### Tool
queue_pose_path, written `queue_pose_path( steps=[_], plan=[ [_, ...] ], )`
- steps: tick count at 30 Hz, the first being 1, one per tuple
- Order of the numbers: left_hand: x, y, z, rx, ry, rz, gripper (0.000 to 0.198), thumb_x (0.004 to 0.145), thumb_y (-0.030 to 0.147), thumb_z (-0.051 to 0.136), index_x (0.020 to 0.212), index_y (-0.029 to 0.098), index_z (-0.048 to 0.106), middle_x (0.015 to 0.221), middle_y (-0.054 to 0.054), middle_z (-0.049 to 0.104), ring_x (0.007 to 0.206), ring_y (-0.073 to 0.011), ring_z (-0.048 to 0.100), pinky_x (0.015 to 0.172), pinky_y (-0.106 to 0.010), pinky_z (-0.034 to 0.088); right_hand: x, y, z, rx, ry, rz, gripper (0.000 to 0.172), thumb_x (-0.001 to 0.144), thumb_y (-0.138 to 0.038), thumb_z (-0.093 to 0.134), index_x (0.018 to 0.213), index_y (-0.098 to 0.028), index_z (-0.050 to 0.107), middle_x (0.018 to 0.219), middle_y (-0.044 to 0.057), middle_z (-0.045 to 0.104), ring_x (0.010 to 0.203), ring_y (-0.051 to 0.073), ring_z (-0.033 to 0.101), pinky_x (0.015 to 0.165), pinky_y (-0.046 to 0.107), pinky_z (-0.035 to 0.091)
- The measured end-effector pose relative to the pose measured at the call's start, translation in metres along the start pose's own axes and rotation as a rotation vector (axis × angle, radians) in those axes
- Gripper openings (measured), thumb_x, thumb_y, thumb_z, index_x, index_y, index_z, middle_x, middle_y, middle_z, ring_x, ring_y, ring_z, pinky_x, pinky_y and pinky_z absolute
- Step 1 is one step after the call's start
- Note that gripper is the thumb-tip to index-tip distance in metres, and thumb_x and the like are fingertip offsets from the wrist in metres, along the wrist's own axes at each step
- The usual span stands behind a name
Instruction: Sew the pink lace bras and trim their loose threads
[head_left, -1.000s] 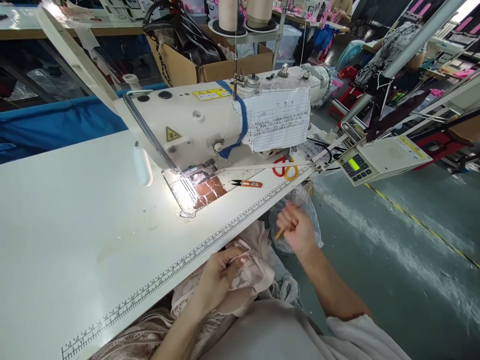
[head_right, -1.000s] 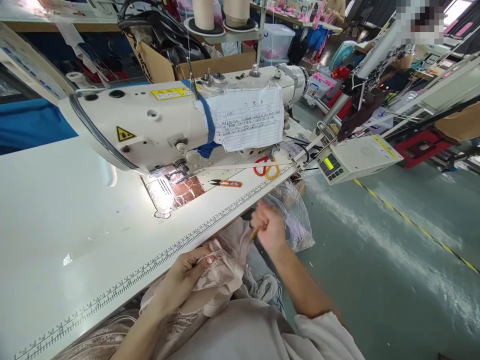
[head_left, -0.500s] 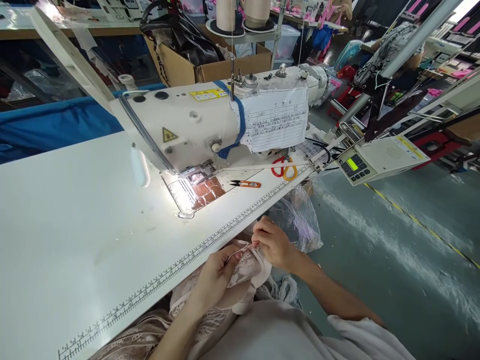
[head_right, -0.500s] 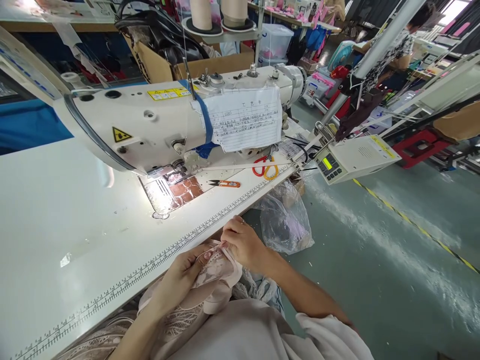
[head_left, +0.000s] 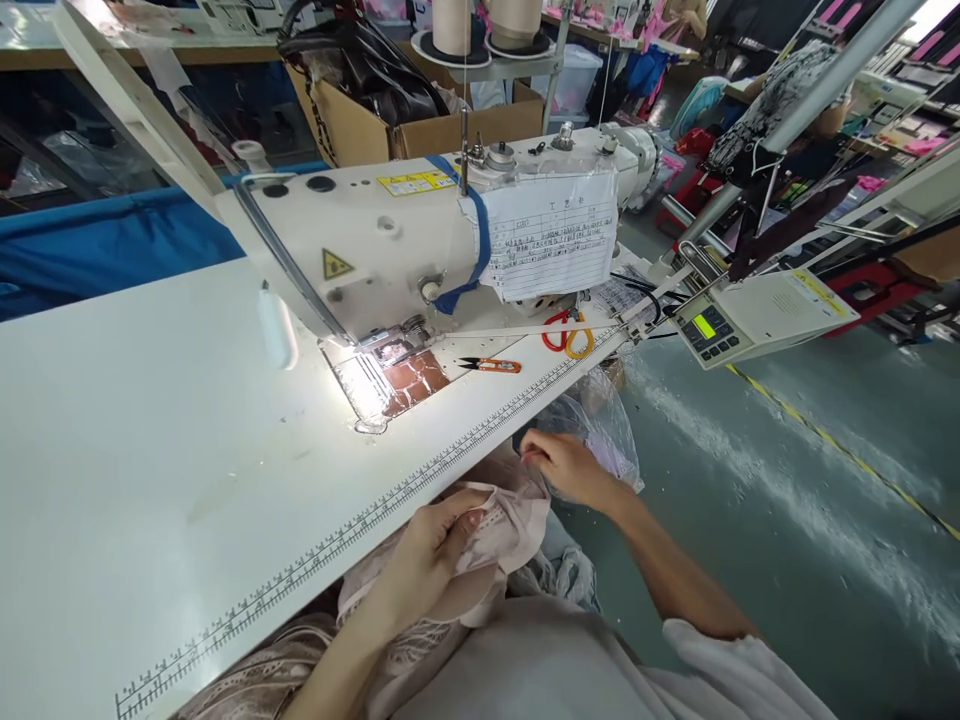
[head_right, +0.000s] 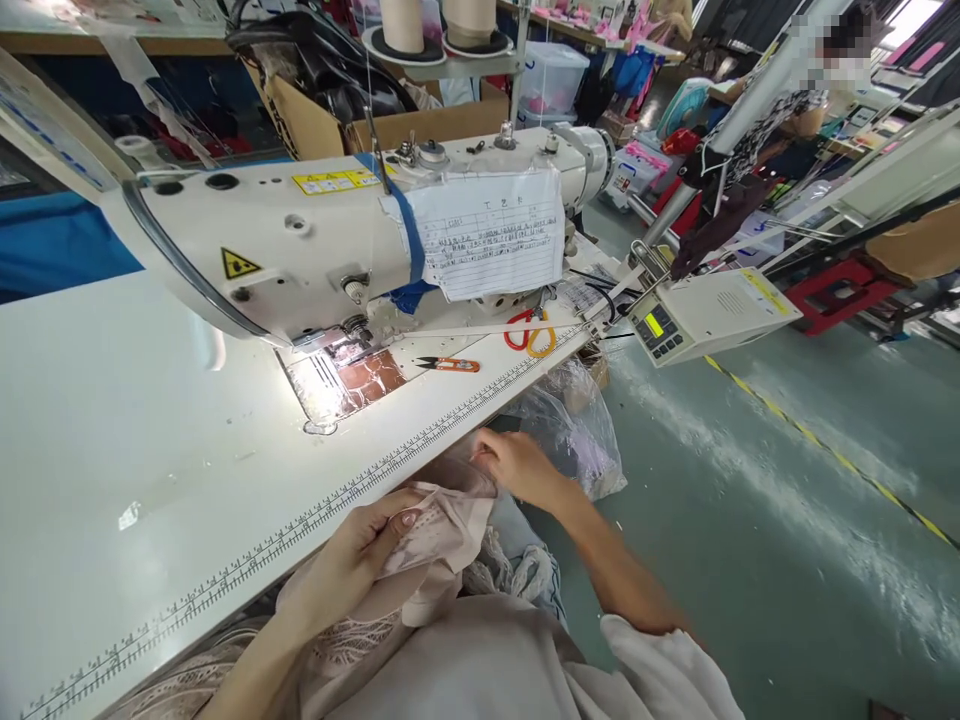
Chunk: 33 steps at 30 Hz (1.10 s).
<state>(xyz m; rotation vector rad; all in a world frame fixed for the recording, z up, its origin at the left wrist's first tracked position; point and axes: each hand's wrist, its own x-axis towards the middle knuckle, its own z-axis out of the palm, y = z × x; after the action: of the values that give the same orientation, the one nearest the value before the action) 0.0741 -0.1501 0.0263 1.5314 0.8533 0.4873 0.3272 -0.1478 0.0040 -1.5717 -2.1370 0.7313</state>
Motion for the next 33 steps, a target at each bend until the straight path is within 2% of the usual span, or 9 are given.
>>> queue_pose_path(
  steps=[3, 5, 7, 11, 13, 17, 21, 25, 33],
  plan=[
    [0.004, 0.003, -0.002, 0.037, -0.01, 0.04, 0.028, 0.094, 0.028, 0.044, 0.099, 0.02, 0.07, 0.089, -0.005, 0.072, 0.076, -0.0207, 0.063, 0.068, -0.027, 0.046, 0.002, -0.02, -0.006, 0.3, -0.155, -0.234, 0.037, 0.105, -0.037, 0.032, 0.089, -0.018, 0.059, 0.069, -0.002, 0.054, 0.056, 0.01, 0.045, 0.057, 0.021, 0.037],
    [0.007, 0.006, -0.006, 0.057, -0.067, 0.021, 0.029, 0.094, 0.025, 0.041, 0.096, 0.02, 0.07, 0.083, -0.004, 0.071, 0.072, -0.02, 0.062, 0.066, -0.027, 0.046, 0.004, -0.031, -0.01, 0.399, -0.147, -0.319, 0.043, 0.105, -0.041, 0.032, 0.081, -0.018, 0.057, 0.069, -0.001, 0.052, 0.06, 0.01, 0.046, 0.06, 0.022, 0.037],
    [0.01, 0.009, -0.008, 0.127, -0.061, 0.017, 0.029, 0.093, 0.024, 0.042, 0.088, 0.02, 0.071, 0.082, -0.005, 0.07, 0.072, -0.0204, 0.062, 0.066, -0.028, 0.045, 0.005, -0.037, -0.014, 0.399, -0.074, -0.292, 0.041, 0.105, -0.041, 0.035, 0.075, -0.018, 0.053, 0.067, -0.001, 0.05, 0.06, 0.011, 0.045, 0.059, 0.023, 0.036],
    [0.017, 0.011, 0.003, 0.272, 0.153, 0.098, 0.013, 0.081, 0.029, 0.064, 0.085, 0.022, 0.074, 0.092, -0.008, 0.072, 0.091, -0.0273, 0.062, 0.082, -0.036, 0.046, 0.003, -0.042, -0.011, 0.301, 0.026, -0.252, 0.032, 0.104, -0.029, 0.04, 0.076, -0.019, 0.051, 0.069, -0.001, 0.051, 0.061, 0.011, 0.045, 0.059, 0.023, 0.035],
    [0.019, 0.011, 0.015, 0.223, 0.194, 0.063, 0.012, 0.078, 0.03, 0.068, 0.084, 0.021, 0.074, 0.089, -0.008, 0.072, 0.091, -0.027, 0.062, 0.081, -0.036, 0.047, 0.001, -0.044, -0.005, 0.264, 0.059, -0.266, 0.028, 0.102, -0.024, 0.041, 0.076, -0.019, 0.049, 0.071, -0.001, 0.052, 0.063, 0.011, 0.046, 0.06, 0.023, 0.036],
    [0.017, 0.009, 0.029, -0.043, 0.176, -0.079, 0.022, 0.086, 0.036, 0.061, 0.081, 0.016, 0.07, 0.074, -0.004, 0.064, 0.062, -0.0161, 0.054, 0.055, -0.026, 0.041, -0.009, -0.046, 0.0, 0.165, 0.113, -0.203, 0.006, 0.1, -0.019, 0.045, 0.098, -0.019, 0.051, 0.077, -0.001, 0.052, 0.062, 0.011, 0.047, 0.058, 0.022, 0.038],
    [0.016, 0.006, 0.026, -0.142, 0.14, -0.133, 0.028, 0.084, 0.041, 0.063, 0.083, 0.014, 0.068, 0.076, -0.004, 0.062, 0.058, -0.0134, 0.05, 0.053, -0.026, 0.04, -0.017, -0.045, -0.003, -0.189, 0.147, -0.359, 0.028, 0.102, -0.013, 0.036, 0.126, -0.018, 0.049, 0.088, 0.004, 0.055, 0.07, 0.014, 0.05, 0.062, 0.025, 0.04],
    [0.017, 0.003, 0.023, -0.136, 0.17, -0.141, 0.028, 0.084, 0.041, 0.062, 0.085, 0.014, 0.069, 0.079, -0.005, 0.059, 0.064, -0.015, 0.05, 0.056, -0.027, 0.04, -0.02, -0.047, -0.003, -0.479, 0.188, -0.495, 0.029, 0.101, -0.013, 0.04, 0.127, -0.016, 0.055, 0.079, 0.003, 0.059, 0.076, 0.017, 0.052, 0.067, 0.031, 0.038],
    [0.015, 0.001, 0.023, -0.089, 0.151, -0.173, 0.032, 0.084, 0.042, 0.061, 0.09, 0.013, 0.071, 0.082, -0.006, 0.06, 0.068, -0.0172, 0.052, 0.06, -0.029, 0.04, -0.021, -0.049, 0.001, -0.515, 0.183, -0.472, 0.027, 0.102, -0.014, 0.039, 0.119, -0.013, 0.059, 0.08, 0.004, 0.061, 0.082, 0.019, 0.054, 0.069, 0.033, 0.037]
  ],
)
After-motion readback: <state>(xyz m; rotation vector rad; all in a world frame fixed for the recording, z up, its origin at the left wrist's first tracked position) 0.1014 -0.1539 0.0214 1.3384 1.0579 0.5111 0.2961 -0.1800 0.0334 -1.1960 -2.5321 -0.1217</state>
